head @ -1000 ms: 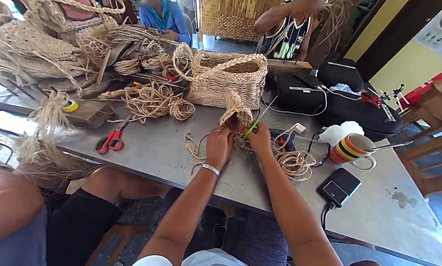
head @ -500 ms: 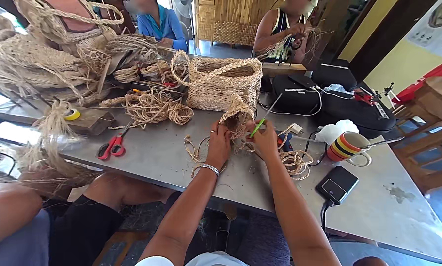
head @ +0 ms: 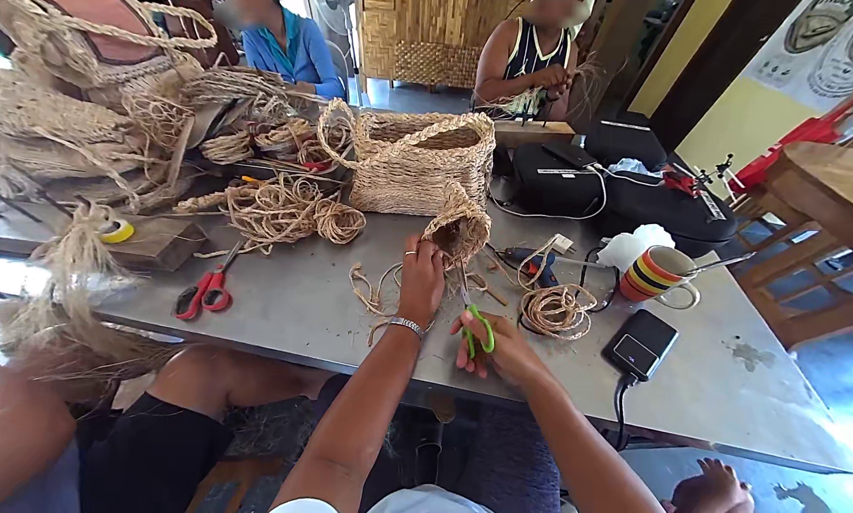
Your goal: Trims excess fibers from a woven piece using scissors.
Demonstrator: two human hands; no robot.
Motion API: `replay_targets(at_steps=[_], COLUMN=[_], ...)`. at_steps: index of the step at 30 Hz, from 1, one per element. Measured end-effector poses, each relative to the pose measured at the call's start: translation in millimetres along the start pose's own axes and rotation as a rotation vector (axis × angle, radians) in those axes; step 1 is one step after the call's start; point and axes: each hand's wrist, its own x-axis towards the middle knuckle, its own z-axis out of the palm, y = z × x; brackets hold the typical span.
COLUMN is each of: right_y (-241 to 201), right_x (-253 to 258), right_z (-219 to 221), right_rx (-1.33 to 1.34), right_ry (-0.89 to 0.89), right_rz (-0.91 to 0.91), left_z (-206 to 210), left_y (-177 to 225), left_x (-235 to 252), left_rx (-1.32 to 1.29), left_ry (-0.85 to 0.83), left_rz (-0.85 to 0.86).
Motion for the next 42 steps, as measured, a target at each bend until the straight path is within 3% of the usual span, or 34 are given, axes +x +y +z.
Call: replay_targets(at_steps=[6,15,24,38,42], right_y=[-0.2,-4.7,-4.9,6.1,1.5], right_x=[27.3,31.6,51.8,69.3,61.2], right_z=[-6.9,-10.3,-11.0,-9.3,-17.4], right_rx=[0.197,0.209,0.256,0.182,0.084], right_ry=[0.015,-0.041,0.061,0.257,0.141], right_rz=[0.133,0.126,0.135,0.033,0.051], left_z=[-2.7,-3.3,-0.9,-4.3,-4.5], left_y=[-1.6,-3.1,-0.2,10.3,9.3], left_x=[-3.1,-2.2,-1.7,-5.2,-6.4], left_rx=[-0.004,0.009,-0.021,-0.064,-0.058], left_ry=[0.003,-0.002,0.011,-0.029,0.046], left_rz=[-0.018,-0.015,0.010,0.033,0.015])
